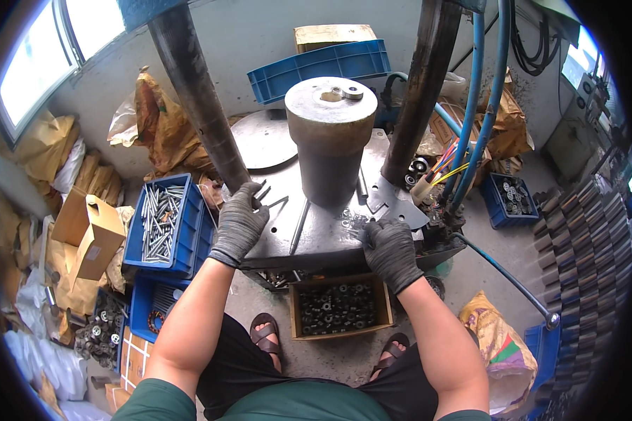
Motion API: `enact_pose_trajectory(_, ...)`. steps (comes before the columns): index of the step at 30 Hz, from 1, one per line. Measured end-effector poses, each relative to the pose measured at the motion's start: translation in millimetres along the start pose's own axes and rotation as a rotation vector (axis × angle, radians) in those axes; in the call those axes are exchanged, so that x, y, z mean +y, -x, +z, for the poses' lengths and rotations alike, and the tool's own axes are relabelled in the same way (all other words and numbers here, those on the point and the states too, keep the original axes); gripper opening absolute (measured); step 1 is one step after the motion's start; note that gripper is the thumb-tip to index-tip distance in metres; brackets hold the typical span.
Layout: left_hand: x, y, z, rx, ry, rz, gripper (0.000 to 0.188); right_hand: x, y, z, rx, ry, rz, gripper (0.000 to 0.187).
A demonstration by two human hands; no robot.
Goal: Sort metal pins and hardware components in an industrial workshop.
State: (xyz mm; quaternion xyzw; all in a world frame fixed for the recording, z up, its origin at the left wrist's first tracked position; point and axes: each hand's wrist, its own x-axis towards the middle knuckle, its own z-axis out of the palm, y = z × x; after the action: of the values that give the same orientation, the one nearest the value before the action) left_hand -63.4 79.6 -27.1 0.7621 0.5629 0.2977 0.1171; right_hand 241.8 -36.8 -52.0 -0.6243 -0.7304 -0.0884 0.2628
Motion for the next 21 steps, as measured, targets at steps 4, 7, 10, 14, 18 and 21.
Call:
enact_pose_trajectory(4,1,-3,-2,0.184,0.303,0.02,0.034,-8,5,-8,-0.046,-0.02,-0.113,0.01)
enact_pose_trajectory(7,3,-4,-1,0.255,0.526,0.107,0.031,-7,8,-10,-0.061,-0.039,-0.16,0.012)
enact_pose_trajectory(10,16,0,-9,0.148,0.628,-0.009,0.031,-6,8,-12,-0.052,-0.03,-0.186,0.012)
enact_pose_trajectory(14,14,-2,-2,0.088,0.708,-0.059,0.026,1,6,-5,-0.002,-0.202,-0.048,0.01)
enact_pose_trajectory(18,11,-1,10,-0.008,0.582,-0.167,0.024,11,11,7,-0.02,-0.429,0.347,0.011)
enact_pose_trajectory(21,-3,-3,22,0.013,0.132,0.072,0.024,16,9,11,0.028,-0.536,0.449,0.011)
